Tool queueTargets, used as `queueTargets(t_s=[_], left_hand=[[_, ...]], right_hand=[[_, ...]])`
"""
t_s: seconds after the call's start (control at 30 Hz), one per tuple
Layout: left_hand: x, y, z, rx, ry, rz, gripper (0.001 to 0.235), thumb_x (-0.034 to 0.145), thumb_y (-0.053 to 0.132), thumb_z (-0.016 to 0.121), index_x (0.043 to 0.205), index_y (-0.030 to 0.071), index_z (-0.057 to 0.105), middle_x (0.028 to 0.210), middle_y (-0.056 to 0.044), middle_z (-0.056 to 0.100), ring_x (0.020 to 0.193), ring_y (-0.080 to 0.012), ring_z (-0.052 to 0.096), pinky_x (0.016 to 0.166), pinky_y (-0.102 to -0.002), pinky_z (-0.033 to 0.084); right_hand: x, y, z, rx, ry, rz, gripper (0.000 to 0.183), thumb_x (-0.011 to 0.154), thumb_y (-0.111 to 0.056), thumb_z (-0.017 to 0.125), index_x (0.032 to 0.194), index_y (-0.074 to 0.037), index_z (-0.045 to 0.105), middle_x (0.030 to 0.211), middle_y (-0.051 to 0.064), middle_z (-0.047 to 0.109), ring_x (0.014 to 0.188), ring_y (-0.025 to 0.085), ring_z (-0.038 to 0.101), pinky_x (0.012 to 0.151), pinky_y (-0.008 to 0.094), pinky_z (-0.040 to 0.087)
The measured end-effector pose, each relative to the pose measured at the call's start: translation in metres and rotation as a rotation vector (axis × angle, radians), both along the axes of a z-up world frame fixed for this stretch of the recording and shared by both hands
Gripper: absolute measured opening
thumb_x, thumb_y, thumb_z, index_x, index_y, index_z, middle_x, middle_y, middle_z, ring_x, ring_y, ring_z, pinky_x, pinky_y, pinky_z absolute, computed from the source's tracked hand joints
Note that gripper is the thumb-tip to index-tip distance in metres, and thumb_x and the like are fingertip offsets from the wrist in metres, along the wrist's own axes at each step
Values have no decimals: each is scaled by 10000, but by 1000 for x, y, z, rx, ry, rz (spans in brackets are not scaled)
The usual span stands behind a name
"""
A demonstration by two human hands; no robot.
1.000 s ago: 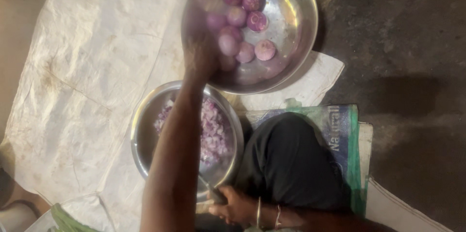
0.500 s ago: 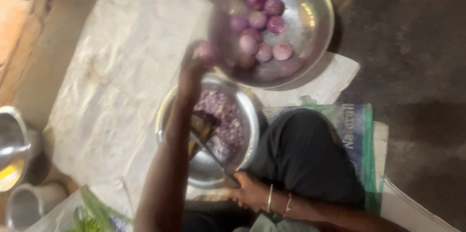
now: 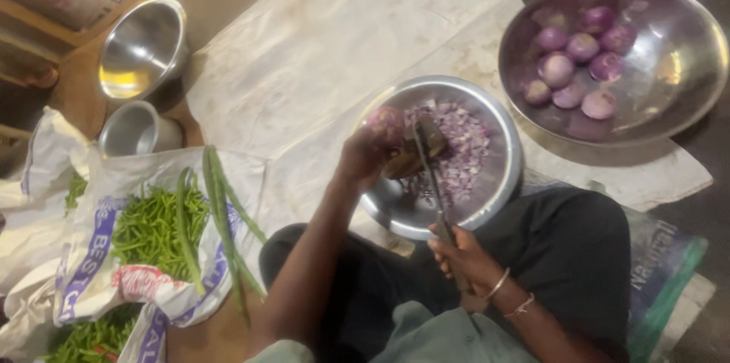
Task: The person sits on the floor and uses a knife to chop red onions into small pieces, placing them into a metal bowl. They repeatedly pick up whole onions from a separate bowl and continue chopping.
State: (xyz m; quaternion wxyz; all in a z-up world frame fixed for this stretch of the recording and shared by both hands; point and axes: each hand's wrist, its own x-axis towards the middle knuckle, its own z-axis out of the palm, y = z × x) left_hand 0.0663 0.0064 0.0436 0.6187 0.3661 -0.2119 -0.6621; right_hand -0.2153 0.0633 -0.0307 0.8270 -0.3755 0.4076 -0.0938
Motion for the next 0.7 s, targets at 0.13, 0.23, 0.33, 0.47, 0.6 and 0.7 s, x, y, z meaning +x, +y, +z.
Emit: queueTargets(t_s=[0.13,0.23,0.33,0.47,0.6,0.7], left_hand=[[12,-3,-21,105,-190,129,509,803,97,578,1312,86,575,1082,-121,674,908,-229,683,802,-360,616],[2,-16,-22,58,-432,169,550,862,157,613,1394,16,595,1131,-215,658,944,-317,660,743,-396,575],[-8,-13,-24,278,-505,202,548,863,232,652,1386,110,540,1279,-166,624,1111,-316,681,891,-398,626],[-8,-12,-38,301,-720,205,534,863,232,710,1351,143,512,1334,-186,576,1157,-335,660,955,-405,603],[-1,-26,-67,17,-1031,282,493,945,280,655,1409,129,584,1358,-184,640,1191,-286,642,1020,-359,515],[4,-26,-78,-237,-1098,367,439,888,262,655,1306,129,630,1339,-198,670,1116,-286,674,961,-342,544]], right_hand=[[-2,-3,-5,-33,22,-27,493,882,-232,730,1325,-70,588,747,9,596,555,96,560,469,262,472],[-2,-3,-8,-95,50,-79,484,863,-189,726,1316,-78,595,731,18,587,542,110,551,468,277,462],[1,-9,-12,-203,104,-124,471,849,-151,724,1299,-72,608,714,42,580,532,132,552,473,294,464],[1,-12,-13,-232,49,-195,464,848,-128,714,1294,-67,602,713,46,577,526,135,541,472,289,453],[0,-9,-12,-259,-12,-224,446,868,-138,697,1287,-53,571,734,26,589,533,128,563,479,286,481],[-2,-10,-11,-236,-19,-256,487,869,-138,706,1330,-64,566,728,21,581,538,113,556,484,276,477]])
